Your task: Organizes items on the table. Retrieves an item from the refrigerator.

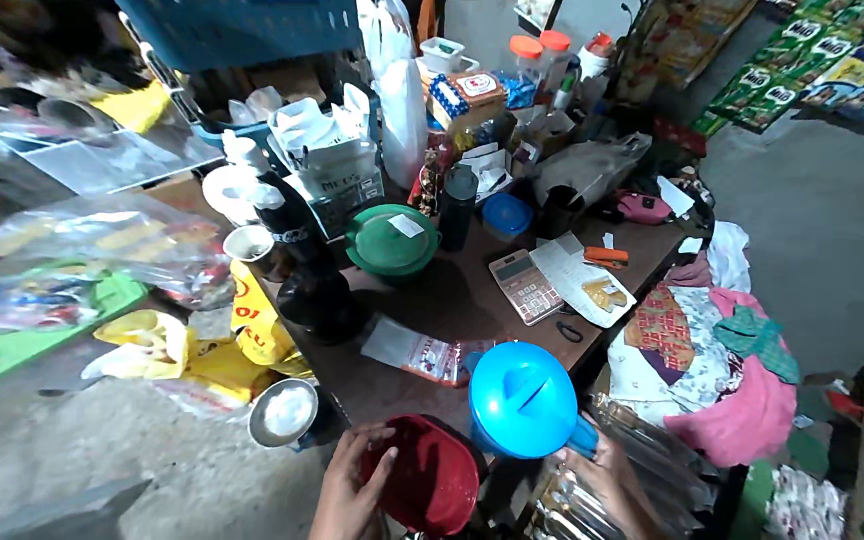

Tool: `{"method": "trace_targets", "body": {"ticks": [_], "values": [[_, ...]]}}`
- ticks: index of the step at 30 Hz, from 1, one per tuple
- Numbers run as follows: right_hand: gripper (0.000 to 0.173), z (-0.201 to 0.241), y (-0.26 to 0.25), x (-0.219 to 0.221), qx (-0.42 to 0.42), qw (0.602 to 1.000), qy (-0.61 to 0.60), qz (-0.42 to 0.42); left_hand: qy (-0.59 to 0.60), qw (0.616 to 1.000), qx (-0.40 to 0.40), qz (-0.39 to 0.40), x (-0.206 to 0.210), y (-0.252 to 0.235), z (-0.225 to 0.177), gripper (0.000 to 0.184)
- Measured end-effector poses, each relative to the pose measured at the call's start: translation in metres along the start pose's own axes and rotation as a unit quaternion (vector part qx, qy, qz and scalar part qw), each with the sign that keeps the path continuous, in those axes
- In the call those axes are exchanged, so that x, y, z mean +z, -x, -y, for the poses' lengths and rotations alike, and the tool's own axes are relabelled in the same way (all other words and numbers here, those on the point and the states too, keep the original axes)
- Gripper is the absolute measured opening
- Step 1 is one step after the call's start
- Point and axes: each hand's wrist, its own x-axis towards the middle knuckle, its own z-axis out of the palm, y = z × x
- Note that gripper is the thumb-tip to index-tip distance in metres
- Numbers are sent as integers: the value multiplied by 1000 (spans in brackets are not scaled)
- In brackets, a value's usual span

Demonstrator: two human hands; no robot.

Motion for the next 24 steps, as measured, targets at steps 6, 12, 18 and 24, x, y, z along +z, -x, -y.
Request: {"method": "trace_targets", "body": {"ticks": [6,12,18,24], "values": [[42,44,-25,-31,-118,992,10,31,19,999,-34,1,-9,13,9,30],[46,70,-103,-1,-166,986,16,7,12,999,-31,1,-16,17,7,30],[47,50,-198,69,-132,991,-21,0,22,999,-32,5,-22,22,6,28],[49,34,-222,106,-87,992,-96,-7,110,987,-118,-13,-21,-13,-5,23]]}}
